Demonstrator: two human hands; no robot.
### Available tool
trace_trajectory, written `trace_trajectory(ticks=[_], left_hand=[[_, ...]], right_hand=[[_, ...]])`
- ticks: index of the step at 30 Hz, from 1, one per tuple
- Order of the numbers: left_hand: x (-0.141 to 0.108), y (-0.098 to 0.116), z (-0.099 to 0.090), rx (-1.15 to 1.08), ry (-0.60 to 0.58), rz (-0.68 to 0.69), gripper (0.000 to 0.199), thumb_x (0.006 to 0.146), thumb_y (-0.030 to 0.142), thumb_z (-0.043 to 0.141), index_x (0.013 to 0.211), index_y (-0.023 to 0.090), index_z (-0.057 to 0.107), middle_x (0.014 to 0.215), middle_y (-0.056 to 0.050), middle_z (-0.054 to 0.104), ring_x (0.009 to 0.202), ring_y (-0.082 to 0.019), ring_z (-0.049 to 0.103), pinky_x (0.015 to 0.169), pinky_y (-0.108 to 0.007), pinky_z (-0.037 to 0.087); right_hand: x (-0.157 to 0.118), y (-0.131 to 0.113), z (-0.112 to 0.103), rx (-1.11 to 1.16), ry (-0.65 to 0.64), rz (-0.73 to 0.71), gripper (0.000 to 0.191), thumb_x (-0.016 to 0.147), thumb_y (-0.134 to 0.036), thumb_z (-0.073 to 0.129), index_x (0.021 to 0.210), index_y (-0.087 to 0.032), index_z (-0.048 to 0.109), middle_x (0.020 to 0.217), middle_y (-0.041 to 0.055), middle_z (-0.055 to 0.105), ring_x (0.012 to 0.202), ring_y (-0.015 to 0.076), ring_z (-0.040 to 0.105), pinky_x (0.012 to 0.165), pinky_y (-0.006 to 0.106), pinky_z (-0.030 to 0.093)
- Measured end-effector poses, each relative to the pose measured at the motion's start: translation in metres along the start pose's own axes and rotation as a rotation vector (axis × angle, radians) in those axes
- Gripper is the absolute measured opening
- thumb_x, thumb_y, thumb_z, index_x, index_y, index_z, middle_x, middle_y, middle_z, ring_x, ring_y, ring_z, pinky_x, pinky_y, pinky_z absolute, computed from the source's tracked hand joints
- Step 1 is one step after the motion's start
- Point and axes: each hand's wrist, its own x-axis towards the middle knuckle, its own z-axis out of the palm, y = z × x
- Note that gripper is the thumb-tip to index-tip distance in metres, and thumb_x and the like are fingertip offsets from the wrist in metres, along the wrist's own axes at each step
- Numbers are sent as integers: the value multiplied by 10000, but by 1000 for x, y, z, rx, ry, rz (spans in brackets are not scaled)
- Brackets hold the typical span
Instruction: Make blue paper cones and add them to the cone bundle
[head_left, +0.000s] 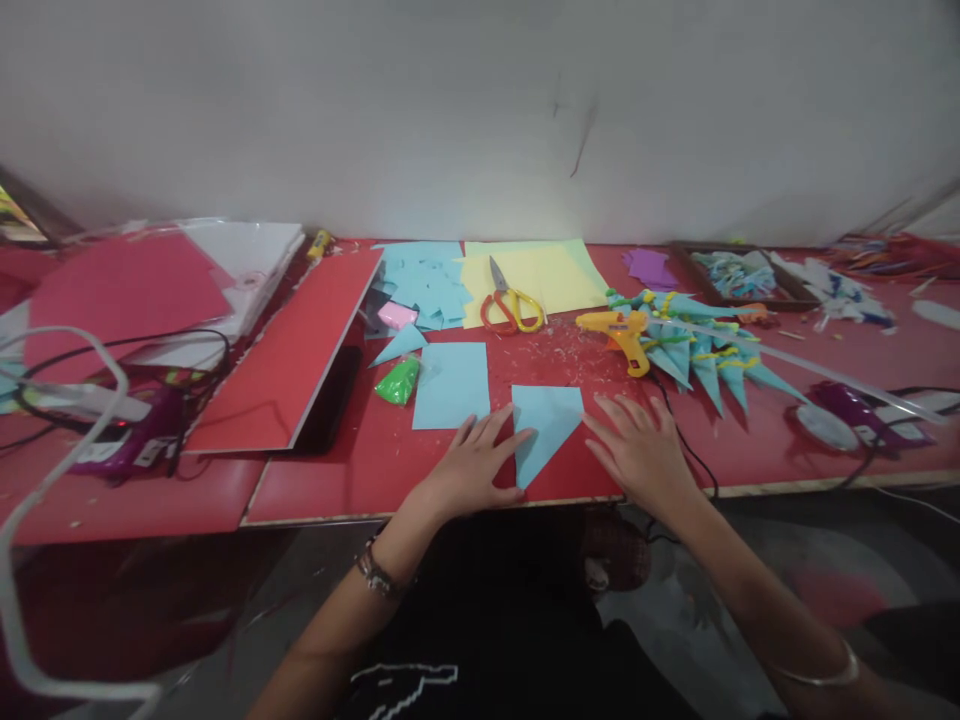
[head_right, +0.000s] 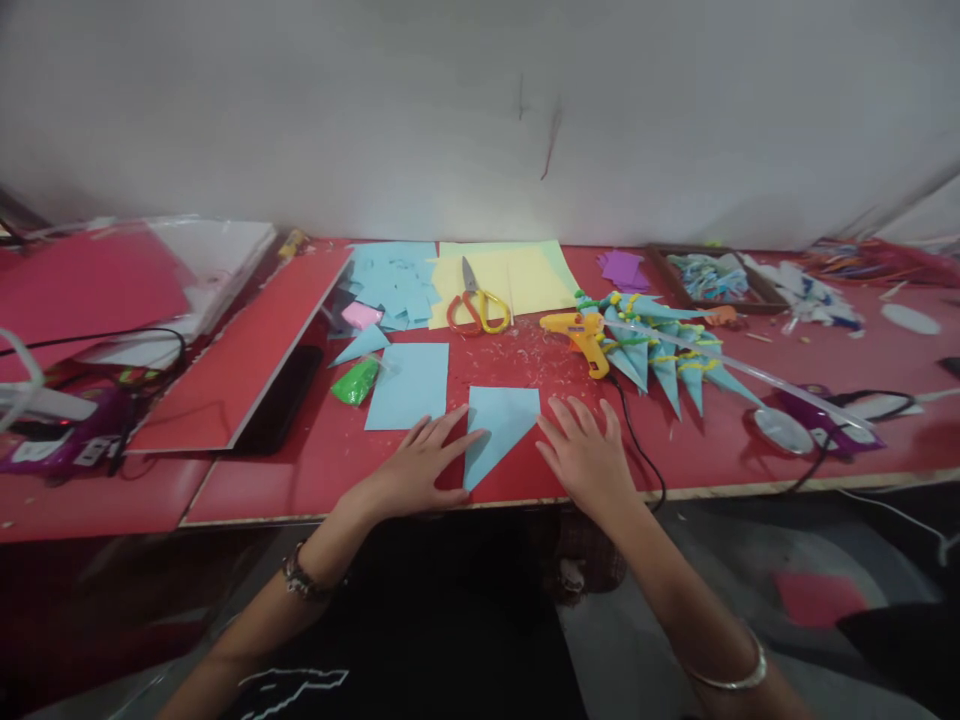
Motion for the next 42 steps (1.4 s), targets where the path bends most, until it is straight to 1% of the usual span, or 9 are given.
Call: trace_trajectory(ticks=[5,10,18,23,27,30,34,39,42], left_hand=[[-5,5,7,-1,80,-12,698,687,327,577,1312,272,269,1438,-84,120,1305,-265,126,1047,-478,105],[-14,5,2,-15,69,29,757,667,240,561,1333,264,202,1435,-89,127,1306,-255,130,1041,-514,53],[-28,3,-7,-3,100,29,832,668,276,573,1352,274,99,1427,-72,150,1310,-227,115,1054,-484,67],[-30,8,-5,44,216,30,794,678,305,601,1336,263,159,1400,-83,213,1286,-250,179,1045,-486,124],[-30,17,-13,75,338,108,587,744,307,553,1271,257,299,1336,-73,322,1211,-241,293,989,-438,259],[-27,26,-19,102,387,166,420,772,341,522,1167,244,418,1264,-54,409,1119,-222,372,902,-376,334],[-22,33,-19,217,495,98,223,785,302,509,989,214,513,1110,-39,529,952,-202,460,780,-340,349],[-23,28,-19,356,613,-17,137,789,162,481,893,227,542,917,-13,612,829,-191,500,712,-338,323],[-27,18,-24,238,631,-52,105,769,138,497,825,213,546,852,-13,615,796,-180,504,680,-312,340]], right_hand=[[15,-4,-2,155,-52,-20,306,850,-220,356,1057,-168,575,1170,117,529,1073,240,452,964,482,212],[24,-13,2,500,-211,-87,462,821,-261,421,1266,-158,354,1084,98,551,1001,204,494,901,402,333],[30,-10,5,699,-276,-74,416,769,-292,500,1174,-203,469,1120,108,471,1061,232,450,882,382,378],[31,-9,-1,793,-380,-20,409,770,-263,489,1171,-189,463,1149,111,506,1044,233,476,891,391,364],[34,-4,-15,894,-461,11,405,800,-258,432,1196,-177,430,881,60,573,813,186,536,767,353,420],[36,0,-33,1109,-421,-22,463,807,-247,423,1256,-172,338,835,28,534,759,142,514,719,293,437],[39,-4,-56,1277,-351,-73,475,810,-229,427,1267,-188,305,842,15,514,742,113,503,706,258,444],[40,-12,-66,1277,-353,-143,454,825,-288,423,1259,-197,327,840,20,528,757,117,523,722,270,461],[37,-7,-62,1218,-297,-179,531,792,-390,476,1266,-202,330,968,54,537,926,151,526,819,301,439]])
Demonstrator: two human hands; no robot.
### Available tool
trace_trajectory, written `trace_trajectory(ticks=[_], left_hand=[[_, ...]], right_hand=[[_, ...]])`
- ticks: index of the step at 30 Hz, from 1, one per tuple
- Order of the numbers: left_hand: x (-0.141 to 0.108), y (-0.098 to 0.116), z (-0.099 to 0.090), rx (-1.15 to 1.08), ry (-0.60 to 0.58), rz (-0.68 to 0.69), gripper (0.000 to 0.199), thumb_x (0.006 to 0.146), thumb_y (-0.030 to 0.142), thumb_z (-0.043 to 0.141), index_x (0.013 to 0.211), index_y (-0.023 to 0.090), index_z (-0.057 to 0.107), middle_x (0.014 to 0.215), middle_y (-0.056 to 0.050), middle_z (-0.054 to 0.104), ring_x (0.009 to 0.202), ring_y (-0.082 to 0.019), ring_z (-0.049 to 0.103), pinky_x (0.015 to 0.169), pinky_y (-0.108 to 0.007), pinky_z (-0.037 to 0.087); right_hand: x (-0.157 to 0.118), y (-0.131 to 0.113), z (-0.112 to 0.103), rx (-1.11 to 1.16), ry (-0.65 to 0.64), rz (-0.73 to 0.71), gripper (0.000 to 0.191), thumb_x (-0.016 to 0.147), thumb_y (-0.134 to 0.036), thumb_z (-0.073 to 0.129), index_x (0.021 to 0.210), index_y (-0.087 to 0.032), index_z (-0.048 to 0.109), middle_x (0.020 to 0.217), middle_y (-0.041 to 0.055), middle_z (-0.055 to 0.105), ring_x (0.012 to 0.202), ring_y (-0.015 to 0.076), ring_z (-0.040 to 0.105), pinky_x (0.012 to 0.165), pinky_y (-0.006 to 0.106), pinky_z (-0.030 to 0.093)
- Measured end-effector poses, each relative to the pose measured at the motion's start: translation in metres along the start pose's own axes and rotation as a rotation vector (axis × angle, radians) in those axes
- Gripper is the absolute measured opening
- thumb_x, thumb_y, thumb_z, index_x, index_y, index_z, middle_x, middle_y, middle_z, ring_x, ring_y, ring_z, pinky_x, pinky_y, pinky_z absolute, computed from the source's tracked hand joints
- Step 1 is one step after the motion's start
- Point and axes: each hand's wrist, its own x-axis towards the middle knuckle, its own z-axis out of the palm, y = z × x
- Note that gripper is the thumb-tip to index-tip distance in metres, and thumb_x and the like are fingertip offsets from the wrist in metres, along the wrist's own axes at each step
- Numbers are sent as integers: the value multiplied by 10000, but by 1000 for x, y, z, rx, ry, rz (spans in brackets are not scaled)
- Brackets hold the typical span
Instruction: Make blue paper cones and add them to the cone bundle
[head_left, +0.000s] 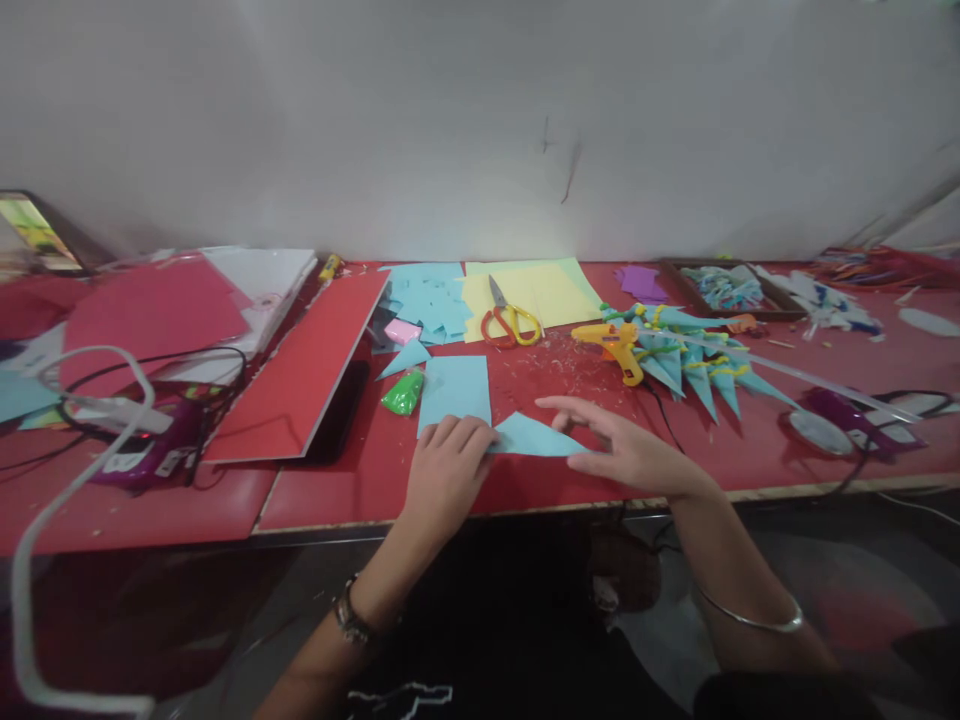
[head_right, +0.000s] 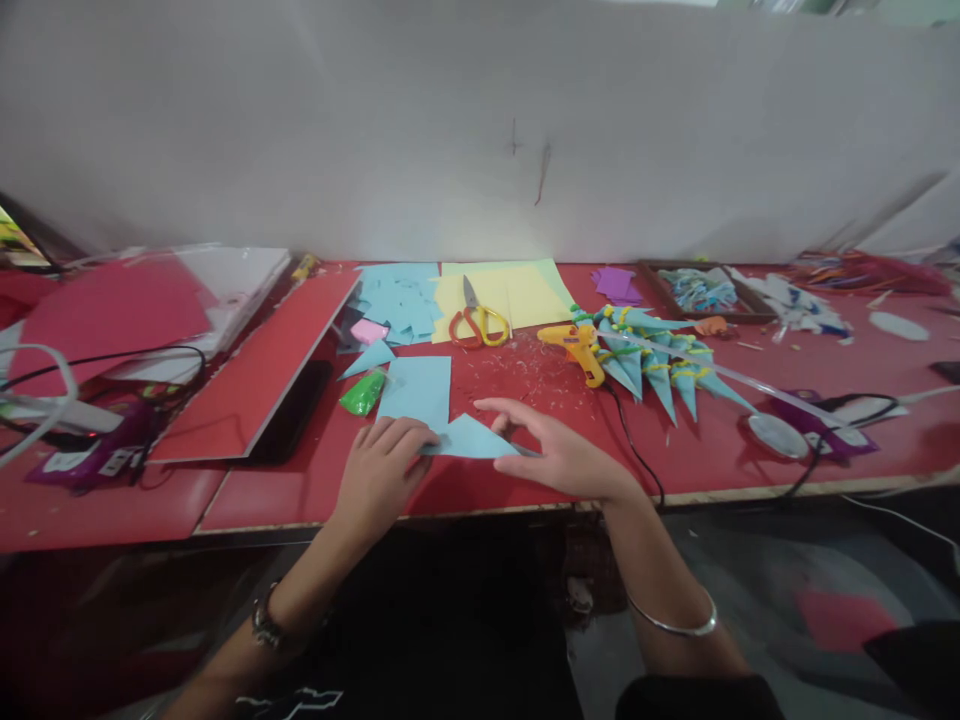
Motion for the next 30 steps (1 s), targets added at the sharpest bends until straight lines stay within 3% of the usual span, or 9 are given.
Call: trace_trajectory(ticks=[5,8,11,16,21,24,30], left_hand=[[-2,-14,-7,-479,62,-91,62,794,157,467,758,180,512,735,0,581,702,-119,523,642,-242,402],[-2,-15,-7,-719,61,-75,52,796,173,472,770,171,517,755,-10,580,710,-107,541,642,-227,429],[-2,-15,-3,-807,53,-36,54,789,159,472,778,170,524,792,-28,591,761,-121,553,688,-255,443],[-4,-18,3,-574,73,-55,70,747,140,527,782,194,553,868,-29,599,857,-153,531,783,-315,408],[-9,-19,1,-290,93,-12,203,751,214,542,953,223,569,1014,-55,561,947,-191,477,817,-340,383],[-12,-21,2,-212,-6,88,292,768,186,517,1055,228,548,1053,-60,553,944,-188,476,794,-321,395],[-26,-33,18,-125,-200,169,327,774,69,449,1019,236,588,967,-31,629,884,-168,551,752,-319,412]], right_hand=[[-9,12,0,45,86,-130,686,708,-593,475,1278,-239,330,1300,96,388,1219,233,343,946,390,356],[-6,14,14,85,152,-119,575,716,-505,540,1226,-267,419,1313,76,399,1231,226,332,980,427,317],[1,14,33,185,259,-168,362,774,-371,533,1123,-278,528,1168,56,556,1113,189,476,940,406,379],[6,15,56,200,481,-199,194,808,-300,494,912,-261,653,922,47,669,870,175,606,759,334,494],[4,18,65,-184,657,-216,238,825,-288,450,927,-257,663,977,64,652,911,207,586,775,375,478],[4,26,70,-418,626,-251,302,845,-189,383,967,-256,651,1002,57,646,940,194,568,798,371,465],[0,46,80,-651,394,-200,458,723,16,354,997,-221,634,1027,44,636,954,175,547,823,347,455]])
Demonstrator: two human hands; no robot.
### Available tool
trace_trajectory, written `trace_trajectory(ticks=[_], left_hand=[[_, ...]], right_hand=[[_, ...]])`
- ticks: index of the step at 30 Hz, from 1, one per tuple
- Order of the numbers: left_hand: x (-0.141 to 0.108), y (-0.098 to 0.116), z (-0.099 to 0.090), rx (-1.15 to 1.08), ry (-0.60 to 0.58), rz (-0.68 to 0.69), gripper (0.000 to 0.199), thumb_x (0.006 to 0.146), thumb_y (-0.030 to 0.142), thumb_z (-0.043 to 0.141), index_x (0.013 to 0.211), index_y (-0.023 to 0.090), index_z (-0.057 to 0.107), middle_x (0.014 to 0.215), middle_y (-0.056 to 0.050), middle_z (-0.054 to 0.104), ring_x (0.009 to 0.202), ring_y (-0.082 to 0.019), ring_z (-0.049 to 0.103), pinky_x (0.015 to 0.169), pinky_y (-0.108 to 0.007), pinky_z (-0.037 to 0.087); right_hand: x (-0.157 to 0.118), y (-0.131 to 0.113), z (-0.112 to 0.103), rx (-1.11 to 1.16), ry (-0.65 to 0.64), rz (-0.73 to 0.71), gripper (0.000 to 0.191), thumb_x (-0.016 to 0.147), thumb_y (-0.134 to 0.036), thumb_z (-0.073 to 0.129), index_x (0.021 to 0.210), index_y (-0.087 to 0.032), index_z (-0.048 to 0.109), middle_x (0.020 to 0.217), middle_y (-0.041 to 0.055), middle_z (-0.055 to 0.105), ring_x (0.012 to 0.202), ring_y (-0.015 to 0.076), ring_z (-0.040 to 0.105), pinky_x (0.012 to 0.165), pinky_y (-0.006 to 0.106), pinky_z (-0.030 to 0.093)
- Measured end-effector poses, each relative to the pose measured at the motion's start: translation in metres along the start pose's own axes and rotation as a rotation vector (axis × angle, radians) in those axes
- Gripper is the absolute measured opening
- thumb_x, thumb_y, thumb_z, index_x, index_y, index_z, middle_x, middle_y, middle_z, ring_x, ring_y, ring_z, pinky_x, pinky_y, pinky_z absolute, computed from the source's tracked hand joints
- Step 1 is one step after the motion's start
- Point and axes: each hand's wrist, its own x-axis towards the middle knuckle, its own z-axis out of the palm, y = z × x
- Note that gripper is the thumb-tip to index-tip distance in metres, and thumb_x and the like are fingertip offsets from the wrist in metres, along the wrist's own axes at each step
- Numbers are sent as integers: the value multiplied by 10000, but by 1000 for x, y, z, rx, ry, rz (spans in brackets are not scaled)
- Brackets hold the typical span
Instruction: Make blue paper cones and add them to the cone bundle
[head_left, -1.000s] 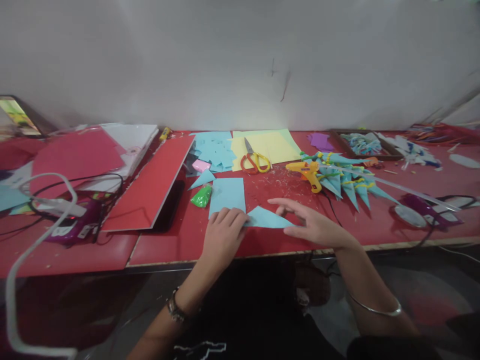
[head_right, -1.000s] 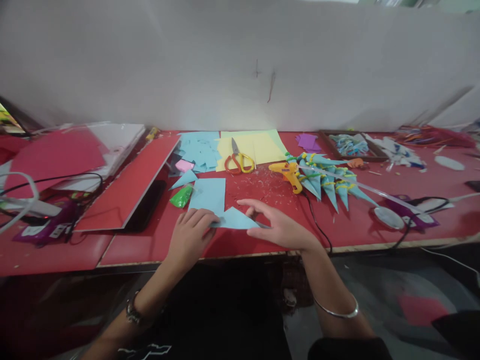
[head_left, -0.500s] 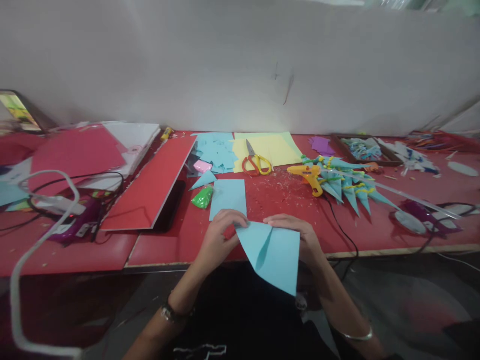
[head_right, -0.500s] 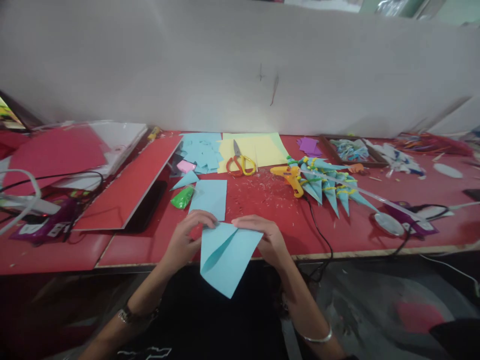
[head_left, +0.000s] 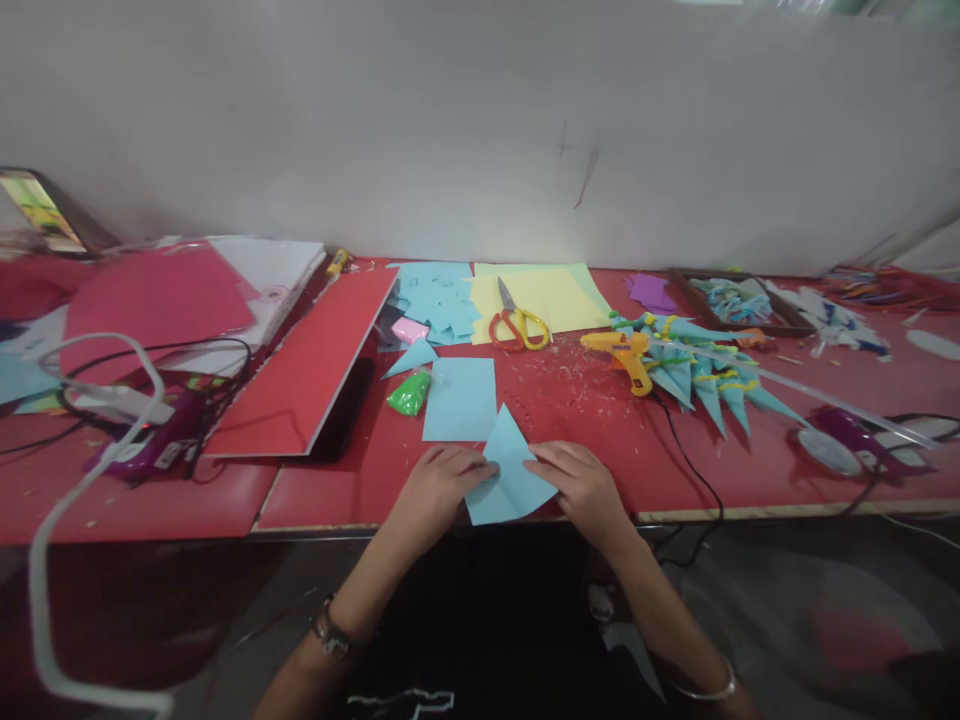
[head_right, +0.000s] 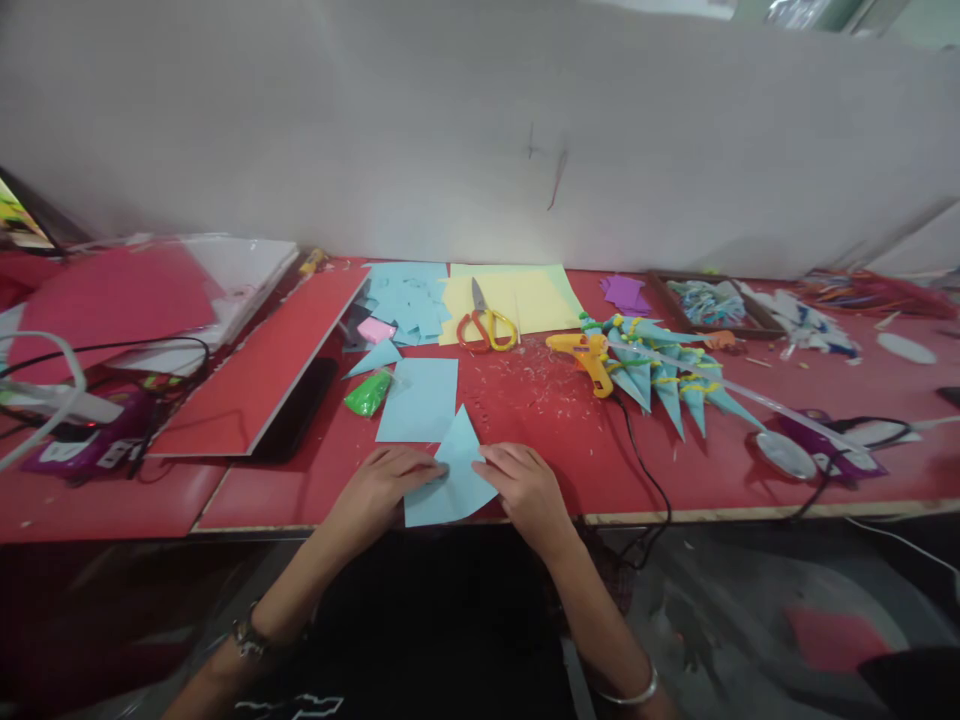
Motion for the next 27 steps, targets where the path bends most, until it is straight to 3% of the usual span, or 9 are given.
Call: trace_trajectory(ticks=[6,11,17,24,27], left_hand=[[-13,-2,3,-36,-77,-35,436,715,69,477,1100,266,539,1128,-33,578,1012,-177,531,918,-404,368],[-18,-5,1,-10,-108,-8,459,722,44,426,1093,290,537,1187,-17,544,1072,-167,499,936,-415,360],[-24,-5,-2,31,-50,25,367,704,52,486,1006,235,585,972,-23,639,877,-171,569,761,-329,436],[-20,2,3,98,61,-105,84,769,226,543,812,227,614,793,12,653,739,-147,567,684,-296,360],[-16,1,7,88,104,-148,106,773,284,544,721,215,606,727,22,642,703,-133,559,681,-287,332]], right_hand=[[-6,0,2,28,-124,21,443,674,-9,446,1027,-220,612,1021,63,621,935,199,535,798,365,467],[-1,-4,-2,36,-203,-12,329,714,-137,567,1019,-250,615,1029,71,587,899,207,513,751,357,470],[3,-6,1,49,-209,-33,263,737,-112,558,958,-231,638,917,63,591,813,183,496,705,320,453],[10,-5,4,172,-213,13,147,789,-239,533,871,-217,653,815,45,583,746,156,488,657,278,422],[15,-6,5,226,-190,43,168,807,-277,506,793,-199,654,774,40,579,715,144,480,647,265,409]])
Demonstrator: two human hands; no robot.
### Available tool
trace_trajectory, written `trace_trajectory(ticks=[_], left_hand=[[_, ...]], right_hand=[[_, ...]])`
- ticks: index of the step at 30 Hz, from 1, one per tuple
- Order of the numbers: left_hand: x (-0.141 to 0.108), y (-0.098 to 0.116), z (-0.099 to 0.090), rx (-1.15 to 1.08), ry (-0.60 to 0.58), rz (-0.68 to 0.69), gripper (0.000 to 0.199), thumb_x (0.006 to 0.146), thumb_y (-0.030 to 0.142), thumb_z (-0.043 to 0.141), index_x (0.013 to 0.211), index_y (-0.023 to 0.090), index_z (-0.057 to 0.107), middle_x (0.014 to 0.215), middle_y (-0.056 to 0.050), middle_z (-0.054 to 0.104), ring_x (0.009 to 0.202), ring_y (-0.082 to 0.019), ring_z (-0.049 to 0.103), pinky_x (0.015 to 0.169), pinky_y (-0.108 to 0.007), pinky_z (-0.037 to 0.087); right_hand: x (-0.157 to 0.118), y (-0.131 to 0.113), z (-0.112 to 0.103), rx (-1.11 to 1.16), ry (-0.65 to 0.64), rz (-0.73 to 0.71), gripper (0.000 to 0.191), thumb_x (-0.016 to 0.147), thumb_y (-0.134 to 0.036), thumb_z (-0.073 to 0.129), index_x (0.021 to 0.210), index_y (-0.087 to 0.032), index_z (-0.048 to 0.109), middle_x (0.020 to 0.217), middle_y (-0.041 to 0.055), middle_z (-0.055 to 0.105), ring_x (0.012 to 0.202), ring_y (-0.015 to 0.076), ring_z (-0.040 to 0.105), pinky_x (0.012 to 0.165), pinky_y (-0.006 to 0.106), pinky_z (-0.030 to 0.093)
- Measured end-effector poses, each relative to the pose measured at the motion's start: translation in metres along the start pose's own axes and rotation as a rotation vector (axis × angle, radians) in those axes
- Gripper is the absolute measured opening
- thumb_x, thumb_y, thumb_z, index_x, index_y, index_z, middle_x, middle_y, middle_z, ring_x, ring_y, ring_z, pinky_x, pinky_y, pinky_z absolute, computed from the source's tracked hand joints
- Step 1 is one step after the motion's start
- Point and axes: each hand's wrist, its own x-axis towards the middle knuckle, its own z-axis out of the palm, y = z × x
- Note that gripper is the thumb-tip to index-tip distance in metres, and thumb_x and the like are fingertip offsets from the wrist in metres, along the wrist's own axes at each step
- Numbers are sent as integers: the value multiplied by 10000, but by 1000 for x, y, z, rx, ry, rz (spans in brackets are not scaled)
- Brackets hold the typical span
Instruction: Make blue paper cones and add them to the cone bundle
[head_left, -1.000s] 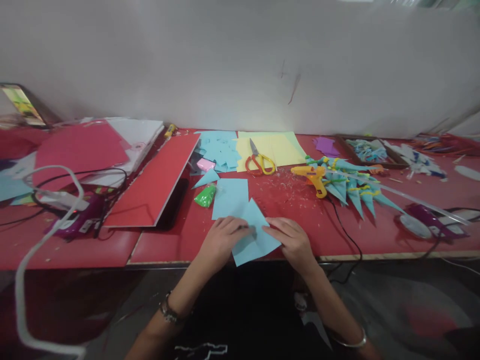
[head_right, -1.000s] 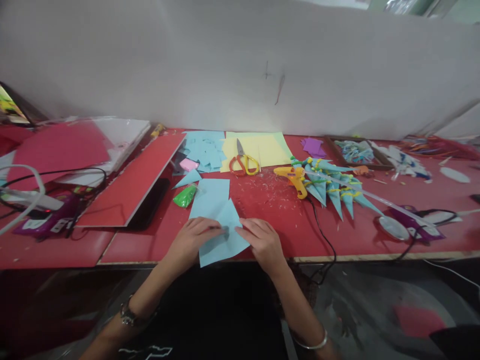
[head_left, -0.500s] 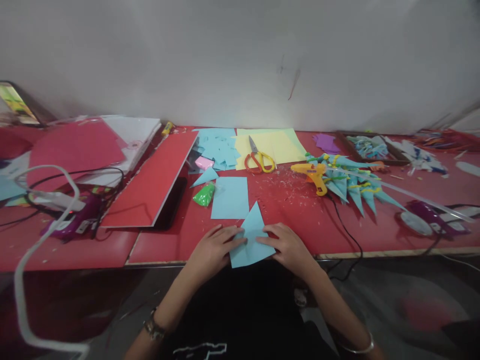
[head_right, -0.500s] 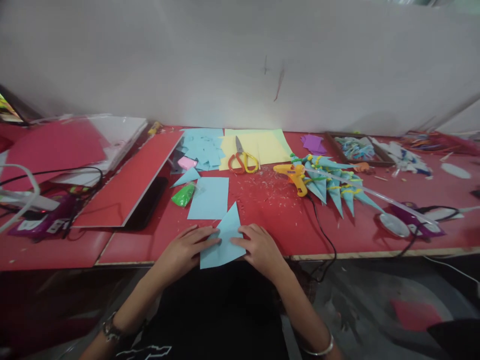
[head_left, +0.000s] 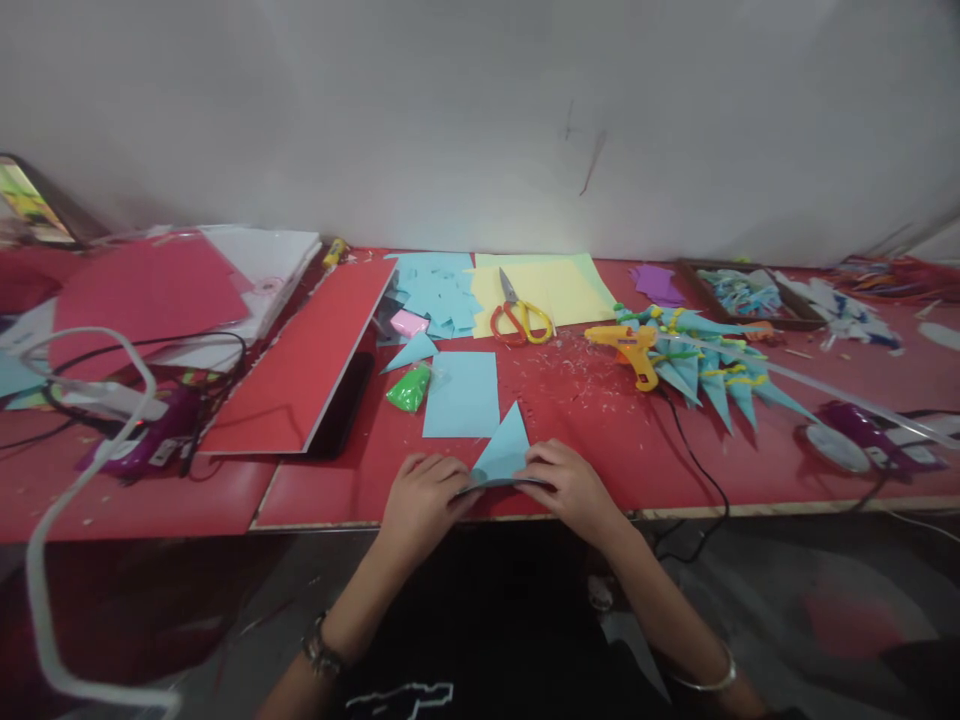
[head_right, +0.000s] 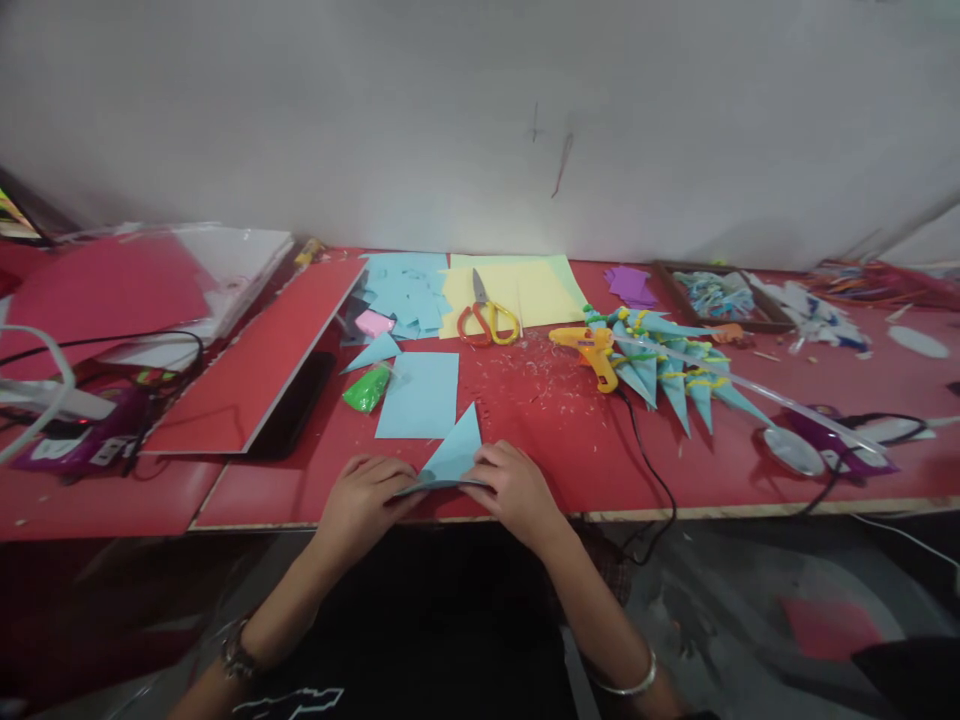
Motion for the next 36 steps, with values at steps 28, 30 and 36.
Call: trace_trajectory(ticks=[28,30,36], left_hand=[[-3,-14,3,98,5,-33,524,767,200,529,1254,261,346,1252,-99,374,1012,-189,465,819,-327,396],[0,-15,1,156,-55,102,545,778,127,495,1252,350,342,1290,-70,348,1046,-194,441,834,-337,380],[5,-13,-9,245,-211,363,411,836,221,428,1211,386,394,1322,1,374,1043,-196,427,831,-348,334]], right_hand=[[8,1,25,-359,96,185,284,850,-372,390,662,-174,470,690,34,524,664,164,464,597,251,322],[8,2,27,-364,100,176,278,855,-358,383,669,-173,475,701,38,528,677,167,468,604,253,324],[7,3,30,-380,110,165,316,865,-373,348,651,-177,473,675,29,520,633,158,461,574,254,312]])
